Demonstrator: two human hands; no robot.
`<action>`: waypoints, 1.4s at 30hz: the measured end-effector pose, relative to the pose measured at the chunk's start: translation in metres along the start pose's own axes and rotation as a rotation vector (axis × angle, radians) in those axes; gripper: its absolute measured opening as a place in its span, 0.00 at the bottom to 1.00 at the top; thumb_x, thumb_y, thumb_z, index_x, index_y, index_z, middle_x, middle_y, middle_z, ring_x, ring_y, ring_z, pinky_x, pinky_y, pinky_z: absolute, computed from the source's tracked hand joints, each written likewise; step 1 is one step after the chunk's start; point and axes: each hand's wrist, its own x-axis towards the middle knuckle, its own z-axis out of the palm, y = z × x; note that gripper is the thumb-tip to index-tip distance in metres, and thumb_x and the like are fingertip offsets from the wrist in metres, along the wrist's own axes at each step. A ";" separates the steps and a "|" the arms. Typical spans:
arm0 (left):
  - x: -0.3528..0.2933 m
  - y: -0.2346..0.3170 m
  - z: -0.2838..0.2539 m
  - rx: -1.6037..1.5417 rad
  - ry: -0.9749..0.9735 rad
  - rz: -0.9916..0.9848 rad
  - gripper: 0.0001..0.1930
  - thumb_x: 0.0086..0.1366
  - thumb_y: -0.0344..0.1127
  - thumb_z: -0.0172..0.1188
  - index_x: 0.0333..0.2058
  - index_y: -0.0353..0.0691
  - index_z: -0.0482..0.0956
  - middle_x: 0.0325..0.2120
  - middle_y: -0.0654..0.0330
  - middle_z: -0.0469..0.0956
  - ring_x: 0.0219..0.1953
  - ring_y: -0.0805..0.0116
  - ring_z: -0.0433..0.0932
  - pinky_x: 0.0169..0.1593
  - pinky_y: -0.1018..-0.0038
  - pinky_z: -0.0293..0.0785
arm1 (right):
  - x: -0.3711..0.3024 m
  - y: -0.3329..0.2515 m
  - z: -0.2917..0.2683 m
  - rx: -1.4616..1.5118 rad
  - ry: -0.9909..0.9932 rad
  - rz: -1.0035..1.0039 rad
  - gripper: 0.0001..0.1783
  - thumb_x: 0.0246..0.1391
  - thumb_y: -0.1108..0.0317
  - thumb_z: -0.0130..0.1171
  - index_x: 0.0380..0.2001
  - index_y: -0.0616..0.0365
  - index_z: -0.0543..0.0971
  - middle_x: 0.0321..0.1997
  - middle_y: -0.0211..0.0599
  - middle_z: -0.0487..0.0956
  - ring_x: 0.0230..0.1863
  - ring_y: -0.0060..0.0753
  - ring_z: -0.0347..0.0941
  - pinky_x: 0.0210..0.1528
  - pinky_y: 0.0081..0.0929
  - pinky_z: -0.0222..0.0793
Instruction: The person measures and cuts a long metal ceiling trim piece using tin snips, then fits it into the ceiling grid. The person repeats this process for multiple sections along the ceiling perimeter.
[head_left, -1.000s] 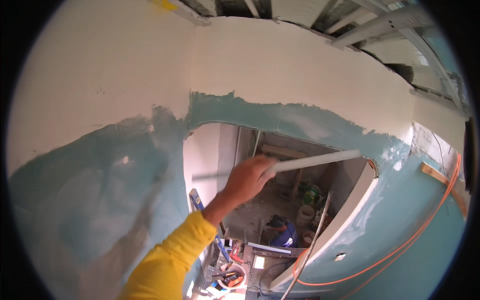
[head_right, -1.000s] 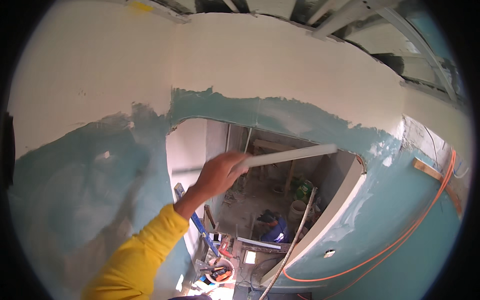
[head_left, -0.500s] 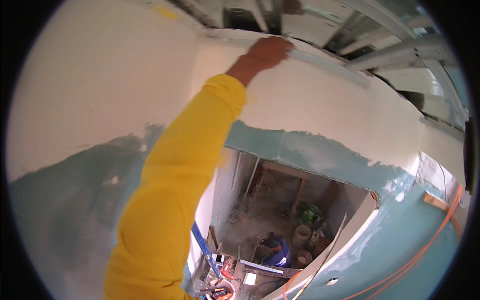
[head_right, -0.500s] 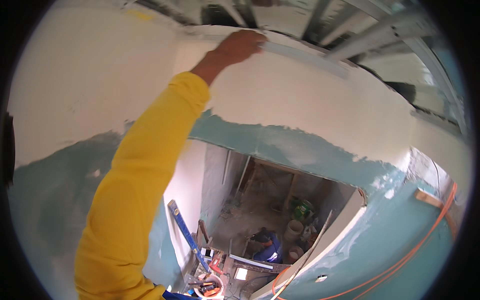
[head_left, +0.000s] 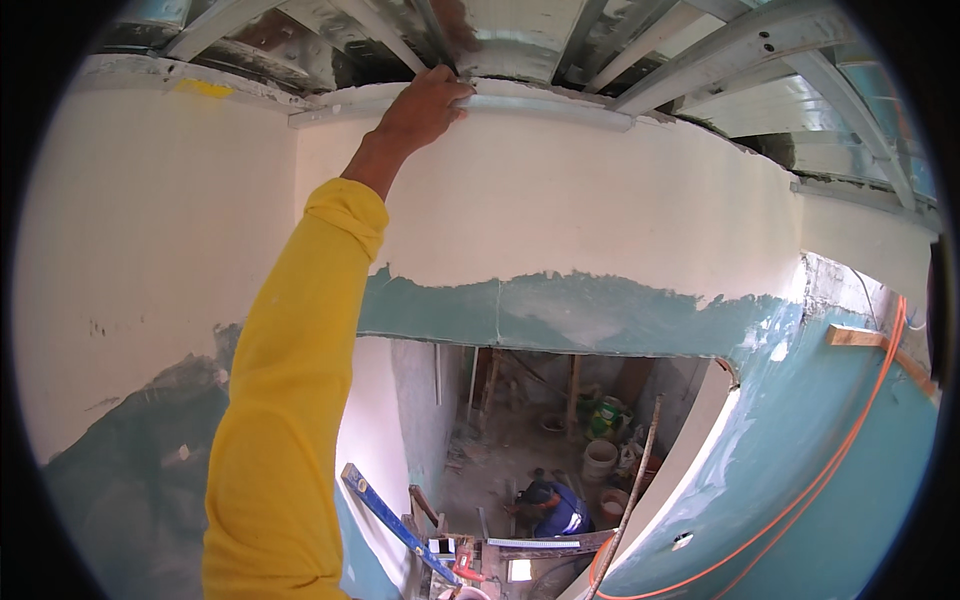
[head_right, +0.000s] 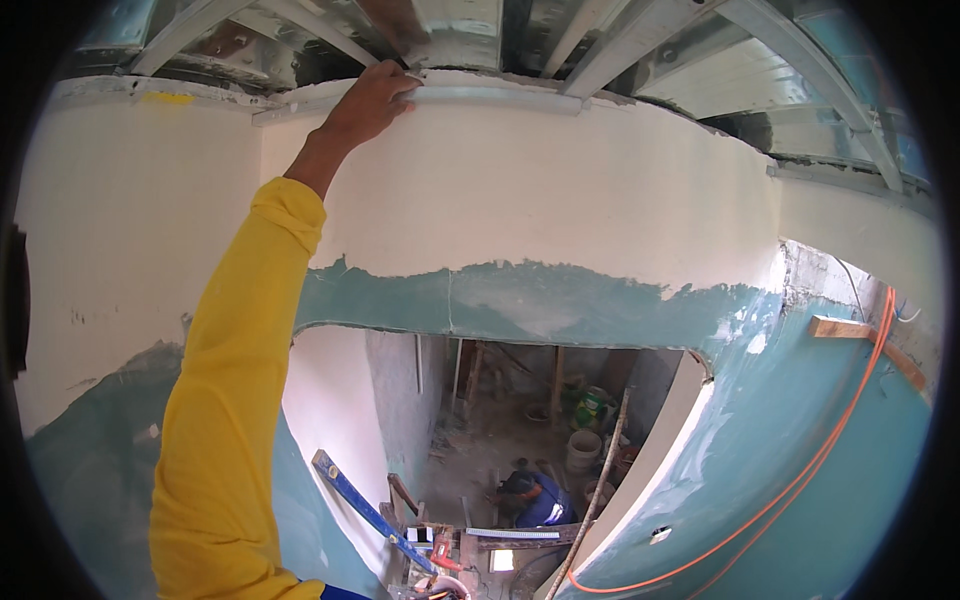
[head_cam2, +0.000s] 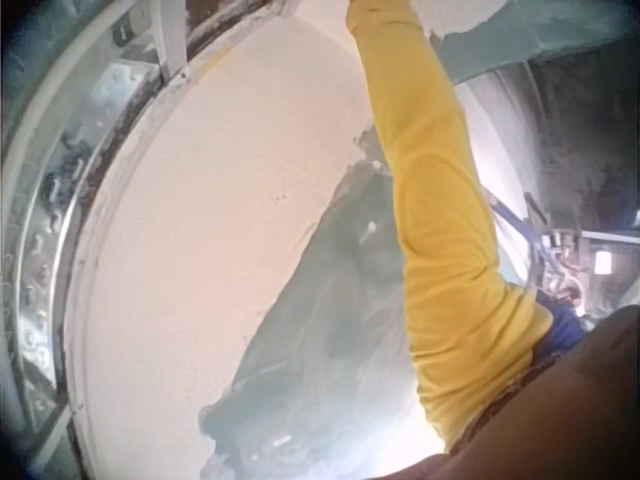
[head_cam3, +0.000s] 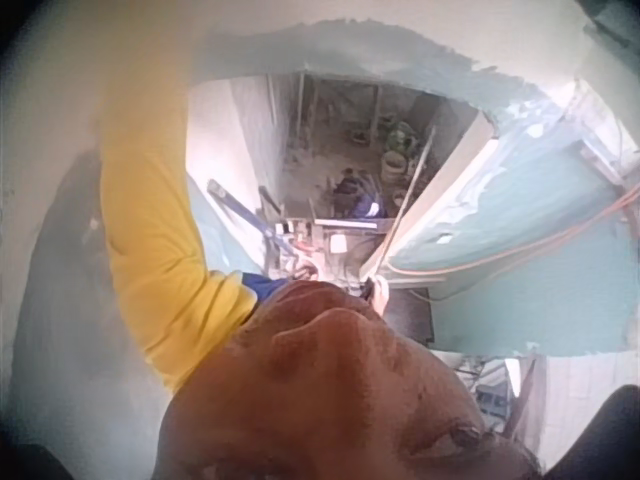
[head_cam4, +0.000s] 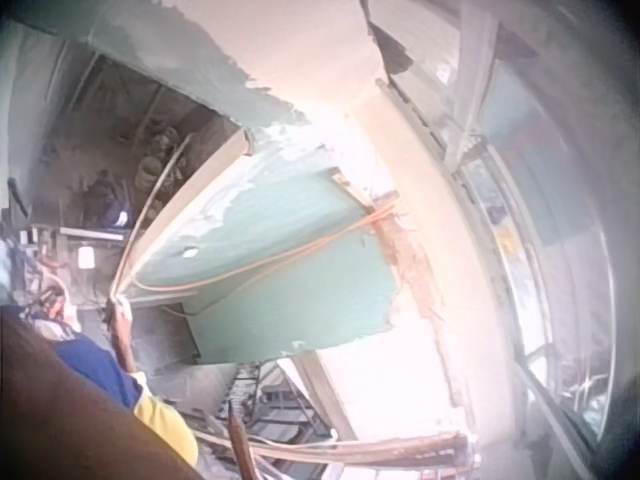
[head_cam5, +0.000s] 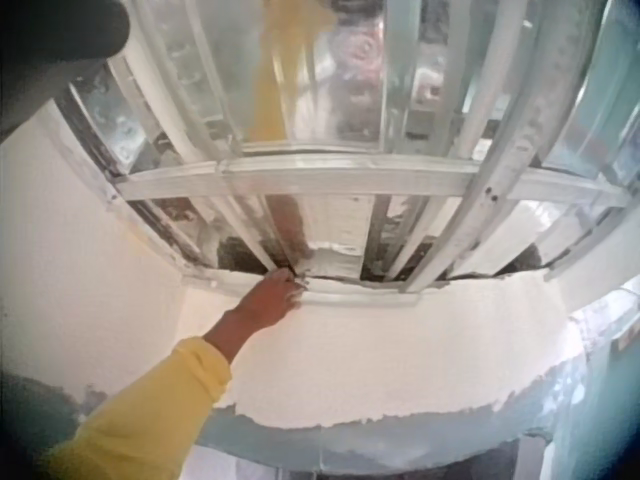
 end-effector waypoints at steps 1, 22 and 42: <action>0.000 -0.001 0.001 -0.008 -0.029 -0.016 0.18 0.66 0.33 0.69 0.55 0.40 0.84 0.44 0.54 0.75 0.56 0.50 0.74 0.61 0.58 0.72 | 0.003 -0.001 0.003 0.005 0.002 0.009 0.20 0.75 0.53 0.57 0.56 0.56 0.80 0.32 0.27 0.78 0.27 0.20 0.71 0.28 0.25 0.68; -0.032 0.032 0.005 0.125 0.014 0.048 0.18 0.68 0.42 0.68 0.56 0.55 0.84 0.44 0.59 0.83 0.50 0.55 0.82 0.55 0.55 0.78 | -0.018 -0.084 0.009 -0.045 -0.219 0.210 0.19 0.75 0.52 0.52 0.45 0.56 0.80 0.30 0.27 0.78 0.27 0.22 0.70 0.29 0.25 0.65; -0.603 0.409 -0.012 -0.922 -0.925 -1.146 0.25 0.74 0.41 0.65 0.64 0.36 0.77 0.44 0.39 0.85 0.45 0.39 0.86 0.48 0.60 0.81 | -0.053 0.053 -0.058 -0.432 -0.075 0.903 0.23 0.63 0.42 0.67 0.31 0.50 0.78 0.22 0.27 0.77 0.23 0.29 0.79 0.23 0.30 0.69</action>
